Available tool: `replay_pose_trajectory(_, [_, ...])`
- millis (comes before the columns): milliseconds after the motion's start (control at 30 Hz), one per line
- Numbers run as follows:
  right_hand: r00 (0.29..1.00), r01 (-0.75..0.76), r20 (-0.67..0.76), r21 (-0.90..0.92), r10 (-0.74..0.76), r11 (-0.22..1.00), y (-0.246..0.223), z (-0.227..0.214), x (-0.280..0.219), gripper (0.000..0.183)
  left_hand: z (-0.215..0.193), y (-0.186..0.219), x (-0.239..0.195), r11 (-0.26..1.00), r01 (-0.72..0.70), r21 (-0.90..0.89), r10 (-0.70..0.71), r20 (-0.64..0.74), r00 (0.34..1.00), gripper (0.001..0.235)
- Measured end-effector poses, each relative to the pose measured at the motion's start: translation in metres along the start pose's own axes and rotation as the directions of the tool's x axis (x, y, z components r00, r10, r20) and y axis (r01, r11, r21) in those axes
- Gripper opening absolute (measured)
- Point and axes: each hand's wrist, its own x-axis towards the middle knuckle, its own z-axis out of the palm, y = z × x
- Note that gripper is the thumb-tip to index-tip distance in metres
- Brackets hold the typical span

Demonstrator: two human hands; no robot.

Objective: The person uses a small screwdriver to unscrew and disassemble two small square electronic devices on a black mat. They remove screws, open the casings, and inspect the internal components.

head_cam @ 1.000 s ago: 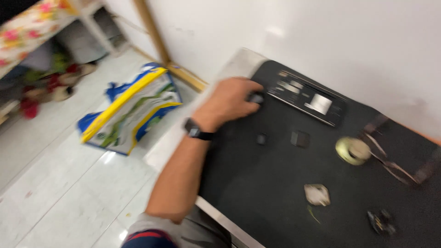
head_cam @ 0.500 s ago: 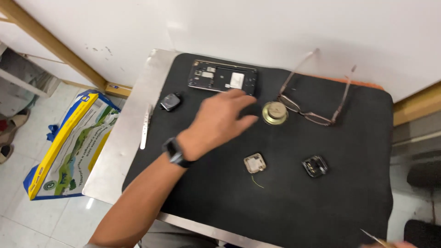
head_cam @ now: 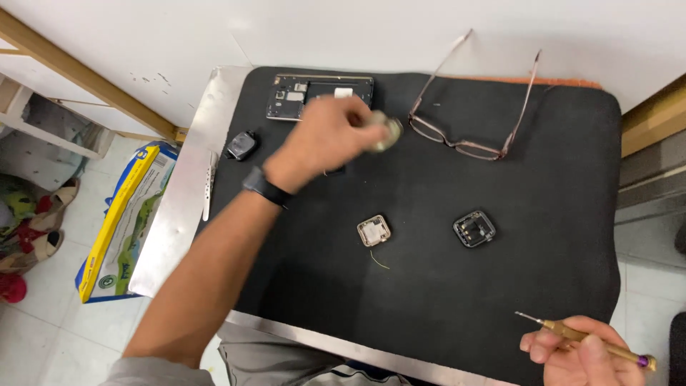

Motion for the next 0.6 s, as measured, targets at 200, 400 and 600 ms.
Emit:
replay_pose_trajectory(200, [0.997, -0.063, 0.039, -0.086, 0.066, 0.994, 0.014, -0.044, 0.008, 0.031, 0.0, 0.012, 0.0, 0.986, -0.055, -0.155, 0.073, 0.11, 0.991, 0.032])
replay_pose_trajectory(400, [0.845, -0.362, 0.346, -0.187, 0.407, 0.913, 0.035, -0.149, 0.049, 0.065, 0.059, 0.023, 0.015, 0.722, -0.684, 0.106, 0.669, 0.147, 0.729, 0.021])
replay_pose_trajectory(600, [0.555, -0.44, 0.766, -0.061, 0.325, 0.896, 0.029, -0.15, 0.085, 0.046, -0.009, -0.019, -0.023, 0.821, -0.571, 0.013, 0.568, 0.084, 0.818, 0.045])
